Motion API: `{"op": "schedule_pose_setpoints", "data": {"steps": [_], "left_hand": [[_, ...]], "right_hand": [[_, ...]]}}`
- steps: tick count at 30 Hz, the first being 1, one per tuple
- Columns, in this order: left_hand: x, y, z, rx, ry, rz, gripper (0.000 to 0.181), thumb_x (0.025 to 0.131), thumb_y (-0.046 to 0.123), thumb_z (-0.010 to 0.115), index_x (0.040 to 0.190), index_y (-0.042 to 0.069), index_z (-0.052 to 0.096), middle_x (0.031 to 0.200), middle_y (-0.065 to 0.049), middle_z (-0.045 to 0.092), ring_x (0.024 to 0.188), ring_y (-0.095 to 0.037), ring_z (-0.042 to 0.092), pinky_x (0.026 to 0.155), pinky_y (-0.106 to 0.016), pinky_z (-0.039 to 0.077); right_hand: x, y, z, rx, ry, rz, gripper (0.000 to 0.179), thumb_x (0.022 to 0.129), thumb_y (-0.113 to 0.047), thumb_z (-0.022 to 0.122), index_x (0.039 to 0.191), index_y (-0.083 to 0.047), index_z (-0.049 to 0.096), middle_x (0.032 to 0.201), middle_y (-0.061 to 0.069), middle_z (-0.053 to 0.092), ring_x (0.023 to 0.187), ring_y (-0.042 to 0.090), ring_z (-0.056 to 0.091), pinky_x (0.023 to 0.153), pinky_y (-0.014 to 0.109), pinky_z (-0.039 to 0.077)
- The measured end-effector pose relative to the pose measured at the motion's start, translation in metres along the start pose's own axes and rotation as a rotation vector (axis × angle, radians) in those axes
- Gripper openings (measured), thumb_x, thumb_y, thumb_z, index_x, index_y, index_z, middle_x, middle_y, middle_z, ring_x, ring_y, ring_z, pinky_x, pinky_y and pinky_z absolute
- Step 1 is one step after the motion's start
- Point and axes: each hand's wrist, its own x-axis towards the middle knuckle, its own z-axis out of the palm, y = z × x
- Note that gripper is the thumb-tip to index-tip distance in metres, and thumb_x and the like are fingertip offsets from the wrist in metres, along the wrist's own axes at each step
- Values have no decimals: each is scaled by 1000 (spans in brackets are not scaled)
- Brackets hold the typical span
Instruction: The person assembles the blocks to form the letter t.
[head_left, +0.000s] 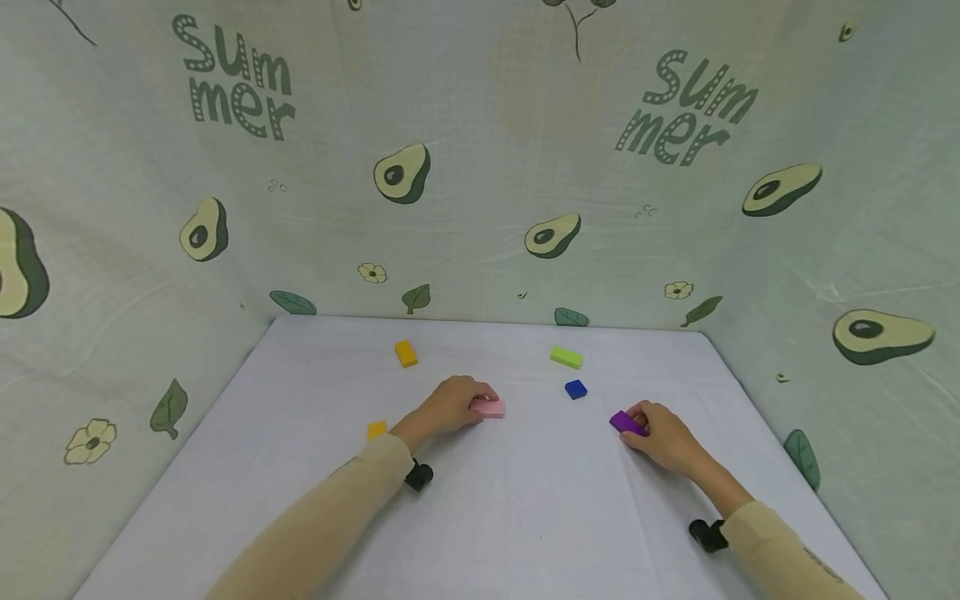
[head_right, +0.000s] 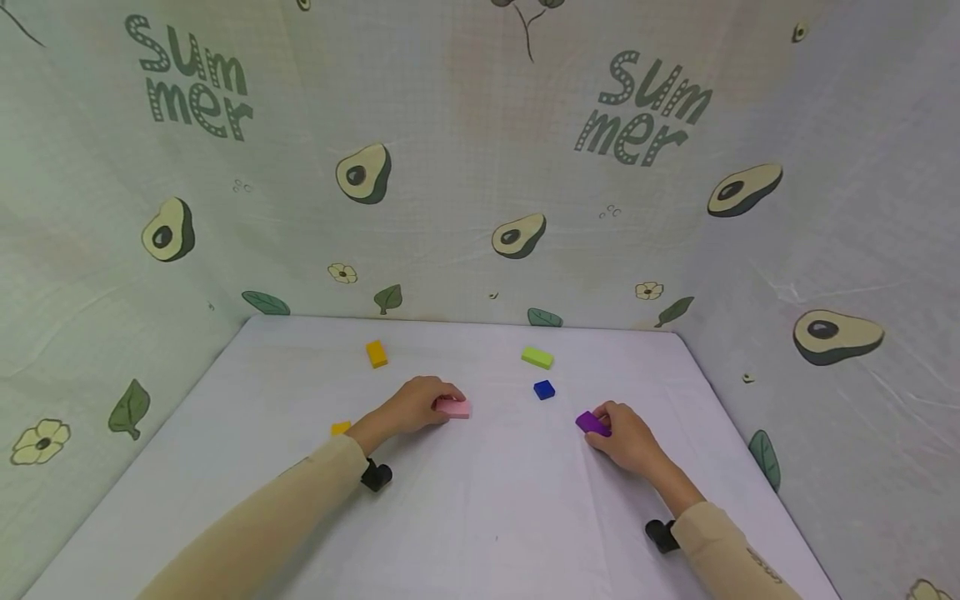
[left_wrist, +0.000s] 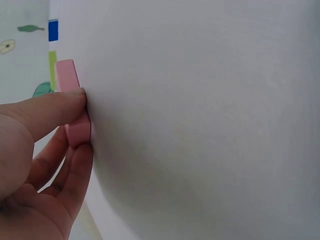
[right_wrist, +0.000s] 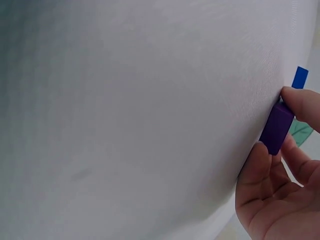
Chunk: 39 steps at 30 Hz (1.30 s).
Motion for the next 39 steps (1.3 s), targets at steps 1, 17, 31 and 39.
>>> {"op": "schedule_pose_setpoints", "data": {"steps": [1, 17, 31, 39], "left_hand": [[0, 0, 0, 3, 0, 0, 37, 97, 8, 78, 132, 17, 73, 121, -7, 70, 108, -22, 60, 99, -41, 52], [-1, 2, 0, 19, -11, -9, 38, 97, 9, 78, 134, 17, 73, 122, -7, 70, 111, -23, 61, 101, -42, 52], [-2, 1, -5, -3, -5, 27, 39, 95, 4, 78, 132, 15, 73, 116, -7, 70, 108, -24, 60, 99, -43, 50], [-1, -1, -3, -1, -19, -2, 39, 97, 7, 77, 134, 18, 73, 119, -5, 69, 109, -22, 58, 100, -41, 50]], "right_hand": [[0, 0, 0, 1, 1, -1, 37, 94, -14, 79, 120, 8, 63, 105, 15, 67, 94, 26, 61, 83, 46, 57], [-6, 3, -1, -31, 47, -69, 38, 92, -17, 83, 120, 4, 70, 104, 12, 69, 93, 26, 63, 81, 45, 58], [-6, -7, -1, -63, 48, -126, 35, 92, -12, 83, 122, 2, 72, 104, 12, 70, 92, 25, 63, 82, 47, 58], [-7, -17, 2, -66, 62, -191, 34, 91, -7, 82, 123, 1, 73, 105, 11, 70, 96, 26, 66, 84, 48, 59]]}}
